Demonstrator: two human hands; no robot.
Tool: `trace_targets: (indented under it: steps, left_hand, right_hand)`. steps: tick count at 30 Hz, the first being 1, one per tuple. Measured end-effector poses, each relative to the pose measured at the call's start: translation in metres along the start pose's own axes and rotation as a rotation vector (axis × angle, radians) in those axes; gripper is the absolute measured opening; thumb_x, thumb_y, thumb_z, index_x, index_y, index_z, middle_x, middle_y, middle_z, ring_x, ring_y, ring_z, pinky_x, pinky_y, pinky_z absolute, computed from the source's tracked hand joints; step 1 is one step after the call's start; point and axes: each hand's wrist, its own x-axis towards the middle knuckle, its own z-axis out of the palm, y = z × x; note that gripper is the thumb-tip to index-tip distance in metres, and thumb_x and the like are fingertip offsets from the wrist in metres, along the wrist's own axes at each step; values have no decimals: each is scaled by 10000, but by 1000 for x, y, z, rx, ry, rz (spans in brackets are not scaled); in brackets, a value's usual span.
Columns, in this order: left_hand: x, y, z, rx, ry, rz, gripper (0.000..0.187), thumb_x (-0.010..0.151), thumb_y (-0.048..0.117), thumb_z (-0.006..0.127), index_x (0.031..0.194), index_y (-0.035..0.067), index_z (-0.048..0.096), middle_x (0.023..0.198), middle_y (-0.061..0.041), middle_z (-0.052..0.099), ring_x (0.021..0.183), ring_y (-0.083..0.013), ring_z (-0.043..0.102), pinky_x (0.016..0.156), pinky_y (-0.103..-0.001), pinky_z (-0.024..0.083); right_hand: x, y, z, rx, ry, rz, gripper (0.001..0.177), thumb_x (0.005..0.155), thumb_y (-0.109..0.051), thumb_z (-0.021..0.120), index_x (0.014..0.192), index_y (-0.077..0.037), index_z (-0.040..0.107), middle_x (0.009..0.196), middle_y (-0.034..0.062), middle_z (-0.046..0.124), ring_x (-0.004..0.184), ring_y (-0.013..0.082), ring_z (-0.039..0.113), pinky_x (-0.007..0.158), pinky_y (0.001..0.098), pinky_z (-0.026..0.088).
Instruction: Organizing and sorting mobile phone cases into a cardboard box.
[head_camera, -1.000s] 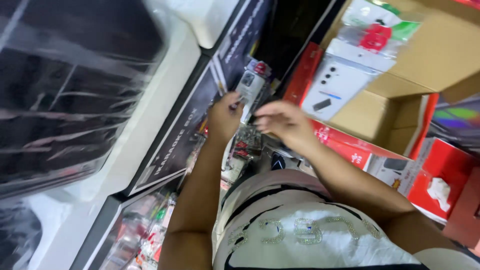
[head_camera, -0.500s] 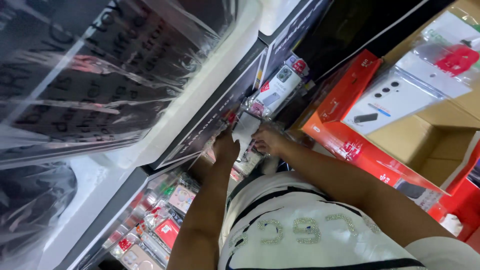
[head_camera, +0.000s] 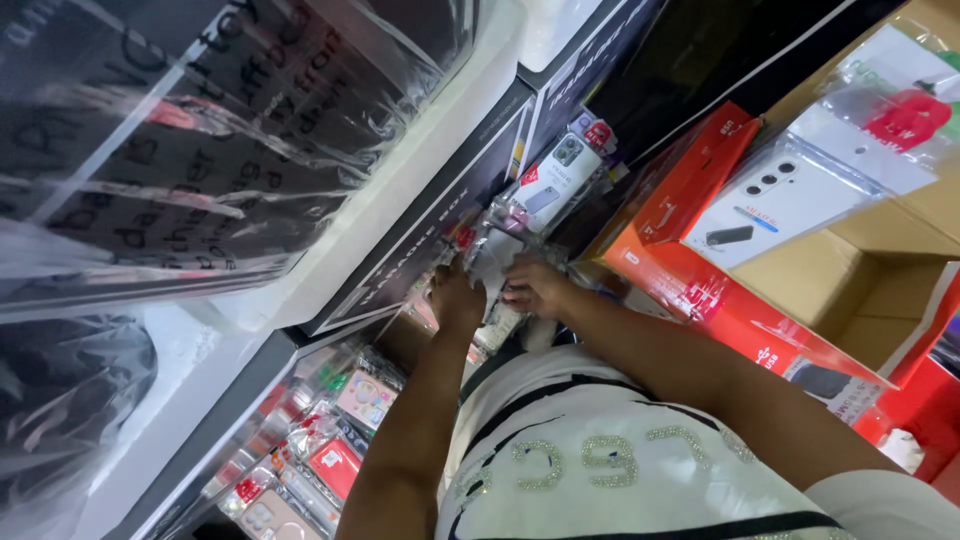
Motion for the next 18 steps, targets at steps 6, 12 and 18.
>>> trace_targets:
  steps: [6,12,18]
  left_hand:
    - [-28,42,-40,-265,-41,151,303,796,257,794,1052,103,741,1005,-157,680,953,-339,679,838,-442,539]
    - [-21,43,-20,-570,-109,339,385,739,265,849,1051,82,719,989,-127,683,919,-286,693,807,-400,569]
    - [34,7,29,-523,115,221,520,794,241,806,1268,90,654,1187,-175,653,1111,-329,625,960,-457,514]
  right_hand:
    - [-36,-20,20,-54,21,2,333,848,-354,799,1028,-177,581,854,18,565,684,205,592,639,479,586]
    - [-21,-12,-8,-72,205,-127,258,875,-210,684,1102,-104,621,829,77,713,644,246,703,562,459,609]
    - [-131,-53,11,-436,118,-864,403,963,-37,691,1341,-75,558,1062,54,666,898,188,583,788,356,492]
